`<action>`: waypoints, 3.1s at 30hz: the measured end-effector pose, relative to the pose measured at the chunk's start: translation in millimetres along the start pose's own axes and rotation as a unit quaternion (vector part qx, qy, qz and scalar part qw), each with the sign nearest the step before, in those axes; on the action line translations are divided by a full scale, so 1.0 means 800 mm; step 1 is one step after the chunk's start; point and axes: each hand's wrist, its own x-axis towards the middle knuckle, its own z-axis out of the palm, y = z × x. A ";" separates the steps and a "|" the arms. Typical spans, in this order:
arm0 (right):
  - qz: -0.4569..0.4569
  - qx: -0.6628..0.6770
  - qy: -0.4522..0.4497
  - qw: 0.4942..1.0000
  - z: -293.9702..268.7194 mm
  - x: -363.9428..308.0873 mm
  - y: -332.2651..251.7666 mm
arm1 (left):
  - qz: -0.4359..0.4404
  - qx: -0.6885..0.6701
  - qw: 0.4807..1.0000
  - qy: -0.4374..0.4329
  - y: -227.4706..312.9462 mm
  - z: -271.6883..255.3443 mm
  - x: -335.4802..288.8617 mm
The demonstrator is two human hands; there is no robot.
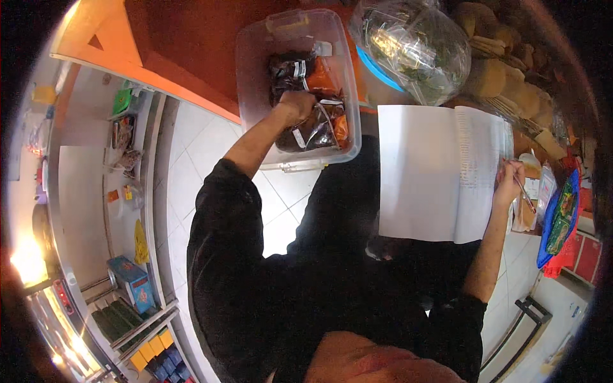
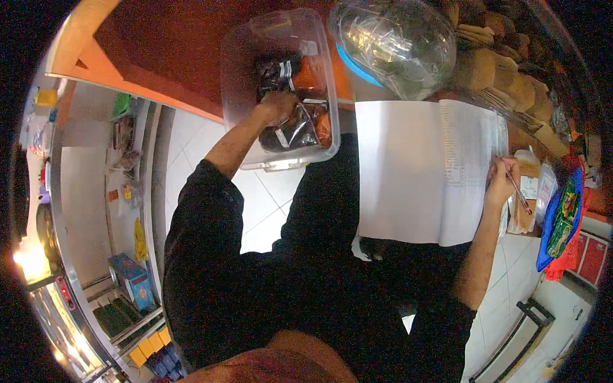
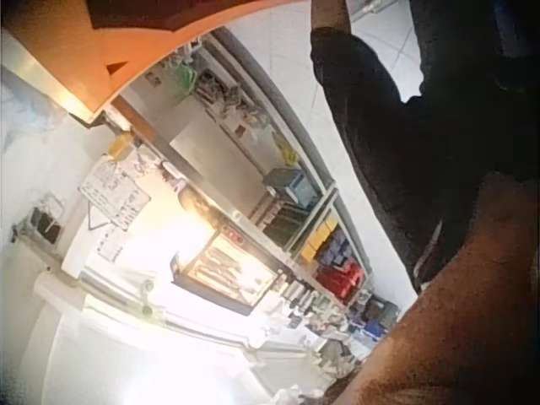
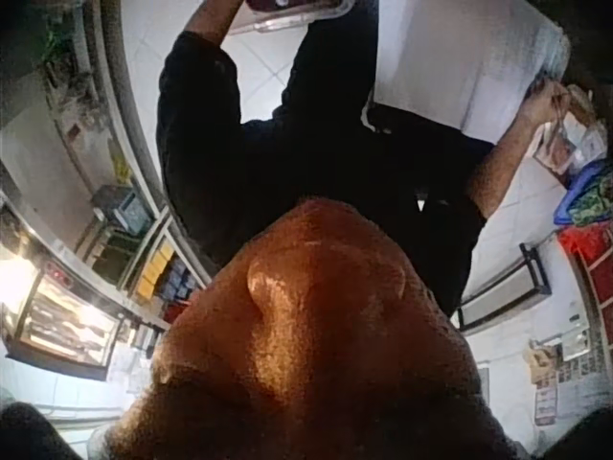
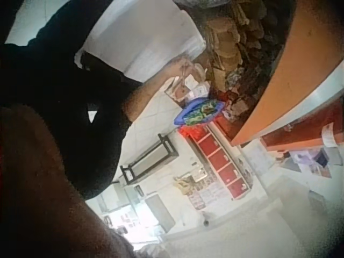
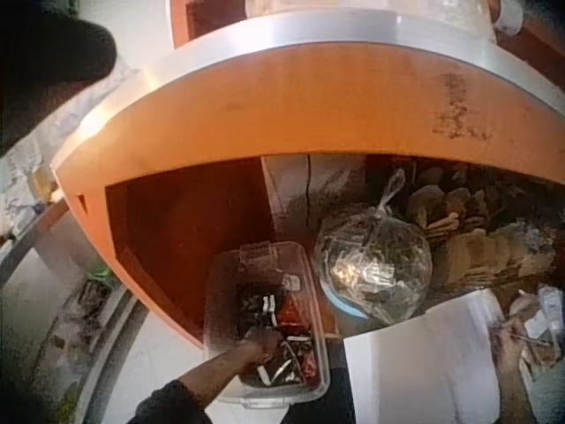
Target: The person records information from several plastic bags of ingredients into a logbook using a pen. The person handles bags of dark liquid, a bag of white powder, and a bag of meat, writing in the notebook after inspecting each item.
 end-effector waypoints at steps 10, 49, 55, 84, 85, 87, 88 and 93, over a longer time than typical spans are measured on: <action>0.014 0.026 0.007 1.000 -0.010 0.003 0.016 | -0.174 -0.046 0.961 0.209 -0.065 0.033 0.067; -0.001 -0.019 -0.005 1.000 -0.030 0.034 0.037 | 0.066 -0.692 0.539 0.476 0.151 0.005 -0.190; -0.029 -0.265 -0.252 0.930 0.021 0.000 -0.060 | 0.152 -0.829 0.367 0.394 0.174 -0.022 -0.179; -0.057 -0.134 -0.163 0.976 -0.101 -0.077 -0.076 | 0.299 -0.218 0.823 0.431 0.480 -0.144 -0.025; -0.057 -0.143 -0.151 0.976 -0.100 -0.079 -0.074 | 0.310 -0.253 0.819 0.412 0.474 -0.148 -0.034; -0.053 -0.156 -0.134 0.977 -0.104 -0.080 -0.067 | 0.346 -0.201 0.835 0.379 0.480 -0.138 -0.056; -0.069 -0.186 -0.102 0.975 -0.103 -0.077 -0.062 | 0.376 -0.147 0.847 0.347 0.483 -0.131 -0.067; -0.008 -0.096 0.053 0.994 -0.117 -0.062 -0.072 | 0.352 -0.103 0.876 0.313 0.484 -0.088 -0.088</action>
